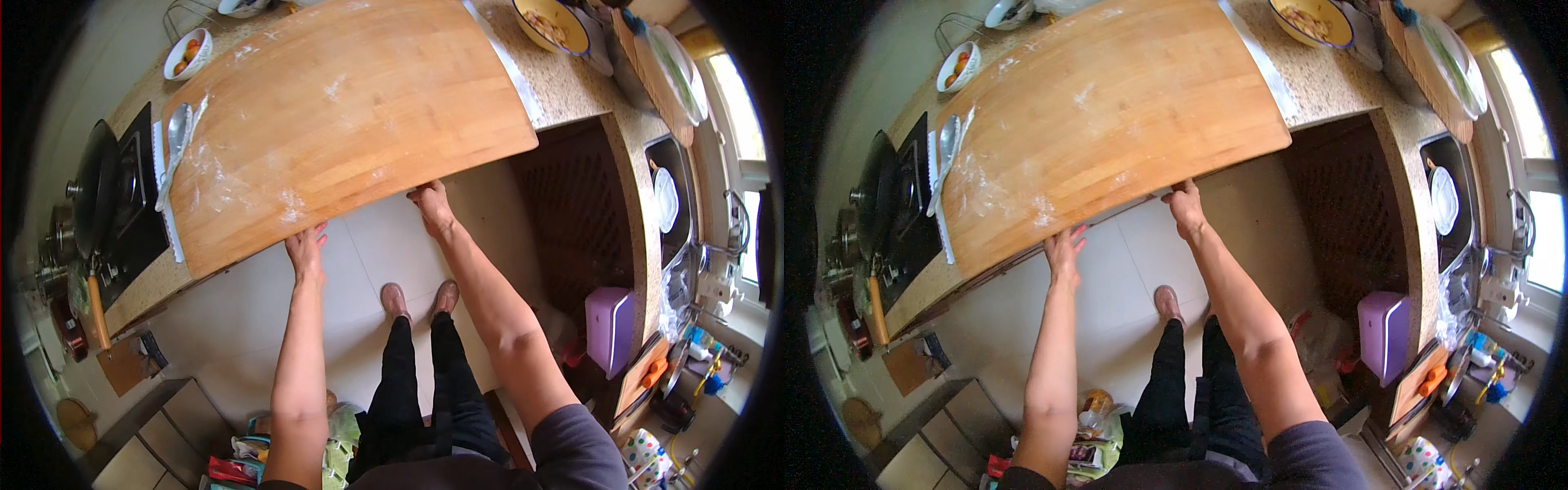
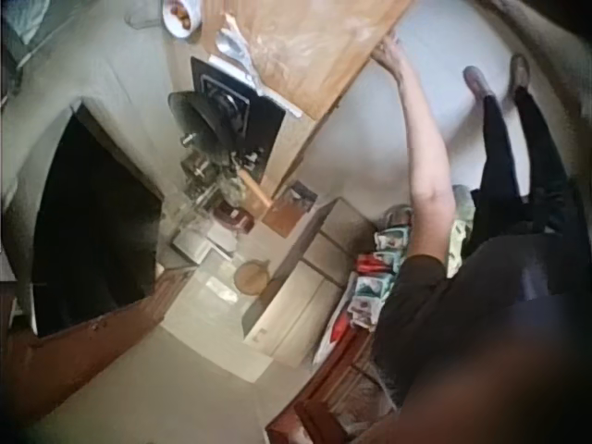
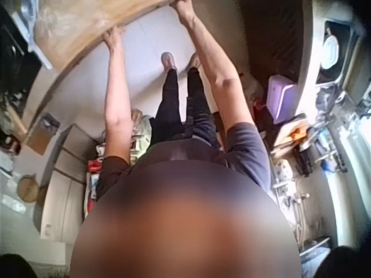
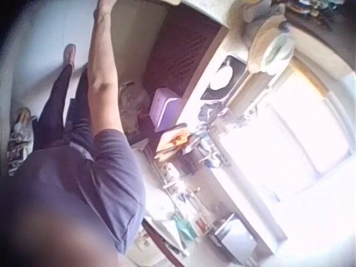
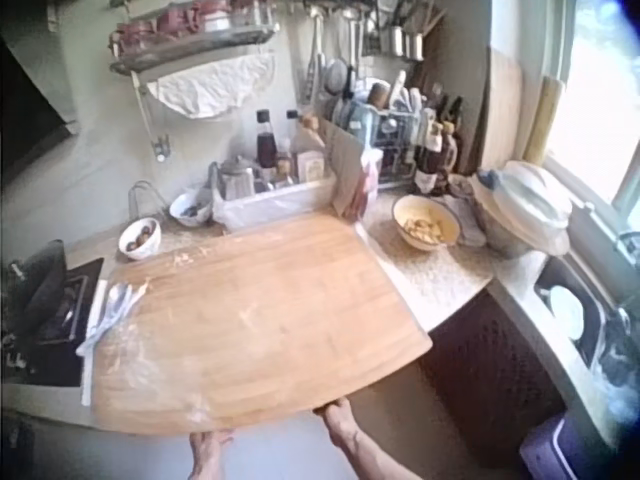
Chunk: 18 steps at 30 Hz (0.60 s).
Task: Grating a carrot using a handheld grater in a kitchen.
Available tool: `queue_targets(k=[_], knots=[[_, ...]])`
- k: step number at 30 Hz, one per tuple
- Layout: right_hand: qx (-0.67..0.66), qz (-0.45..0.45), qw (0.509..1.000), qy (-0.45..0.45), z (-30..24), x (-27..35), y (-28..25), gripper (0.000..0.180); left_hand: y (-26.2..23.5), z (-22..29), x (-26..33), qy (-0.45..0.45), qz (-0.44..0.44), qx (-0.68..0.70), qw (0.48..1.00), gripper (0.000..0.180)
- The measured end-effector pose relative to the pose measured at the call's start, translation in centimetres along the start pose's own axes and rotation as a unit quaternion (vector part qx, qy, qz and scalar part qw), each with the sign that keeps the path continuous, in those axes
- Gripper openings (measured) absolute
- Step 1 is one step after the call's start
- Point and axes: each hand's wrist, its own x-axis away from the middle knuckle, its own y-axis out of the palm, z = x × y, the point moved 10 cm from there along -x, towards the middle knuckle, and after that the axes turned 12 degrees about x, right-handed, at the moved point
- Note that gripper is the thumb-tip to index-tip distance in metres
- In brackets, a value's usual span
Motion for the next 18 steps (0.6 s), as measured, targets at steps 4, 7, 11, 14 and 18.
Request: queue_targets(k=[4, 7, 11, 14, 18], knots=[[-0.030, -0.043, 0.999, -0.010, -2.4, 2.2, 2.4, 0.065, -3.1, -1.0, -2.7, -0.029, 0.025, 0.061, 0.997, 0.051], [-0.005, -0.081, 0.996, -0.046, -2.3, 2.0, -0.9, 0.082, -1.0, -1.7, -3.4, -0.032, -0.031, 0.084, 0.996, 0.045], [-0.019, -0.006, 0.997, -0.081, 2.4, 4.4, -5.6, 0.074, -1.3, -2.5, -2.8, -0.035, 0.007, 0.050, 0.998, 0.032], [-0.051, 0.018, 0.998, 0.015, 10.5, 6.2, -9.6, 0.070, -1.3, -2.9, -1.3, -0.021, 0.030, 0.031, 0.999, 0.027], [-0.076, 0.051, 0.990, 0.107, 19.7, 9.7, -13.7, 0.066, -2.4, -4.0, 1.7, -0.008, 0.062, 0.007, 0.998, 0.024]])
